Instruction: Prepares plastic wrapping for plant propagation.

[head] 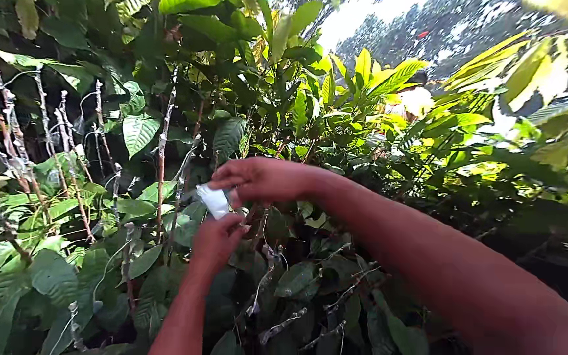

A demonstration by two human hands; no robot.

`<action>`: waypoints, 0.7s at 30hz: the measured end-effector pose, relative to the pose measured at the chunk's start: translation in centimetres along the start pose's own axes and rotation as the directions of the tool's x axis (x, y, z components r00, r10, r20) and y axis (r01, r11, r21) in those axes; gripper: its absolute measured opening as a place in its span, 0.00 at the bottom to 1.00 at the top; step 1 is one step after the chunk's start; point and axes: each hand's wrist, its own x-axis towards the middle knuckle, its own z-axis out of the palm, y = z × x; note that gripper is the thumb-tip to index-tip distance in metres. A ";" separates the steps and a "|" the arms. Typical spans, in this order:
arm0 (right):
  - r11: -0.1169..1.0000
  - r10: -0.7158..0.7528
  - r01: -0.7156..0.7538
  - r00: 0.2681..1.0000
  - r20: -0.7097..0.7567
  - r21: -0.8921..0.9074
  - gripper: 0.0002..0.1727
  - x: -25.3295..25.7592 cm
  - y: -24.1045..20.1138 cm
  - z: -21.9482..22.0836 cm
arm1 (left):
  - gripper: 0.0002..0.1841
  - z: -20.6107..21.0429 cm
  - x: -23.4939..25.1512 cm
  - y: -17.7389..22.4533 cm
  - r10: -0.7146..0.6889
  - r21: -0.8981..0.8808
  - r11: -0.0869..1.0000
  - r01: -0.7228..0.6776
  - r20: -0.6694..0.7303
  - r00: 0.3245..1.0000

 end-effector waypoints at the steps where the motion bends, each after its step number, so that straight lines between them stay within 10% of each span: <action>1: 0.981 0.064 -0.072 0.997 -0.047 -0.182 0.17 0.3 1.9 -0.9 | 0.12 -0.4 0.0 -0.2 0.022 0.006 1.000 -0.022 0.002 1.000; 3: 0.855 0.111 -0.160 0.986 -0.126 -0.493 0.12 -0.2 2.1 1.5 | 0.13 -1.8 0.2 -0.7 0.012 0.002 1.000 -0.012 -0.070 0.997; 8: 0.976 -0.064 0.075 0.996 0.061 -0.203 0.16 1.1 -2.0 0.8 | 0.14 -0.8 0.0 0.8 -0.028 0.020 0.999 0.028 0.022 0.999; 13: 0.786 0.045 -0.116 0.990 -0.132 -0.608 0.10 1.2 2.6 1.6 | 0.18 -2.3 0.2 -0.7 0.034 0.019 0.999 -0.034 0.007 0.999; 21: 0.977 0.053 -0.064 0.997 -0.060 -0.205 0.13 -2.9 0.5 3.3 | 0.14 -3.5 0.2 -0.6 -0.043 -0.137 0.990 0.029 -0.097 0.994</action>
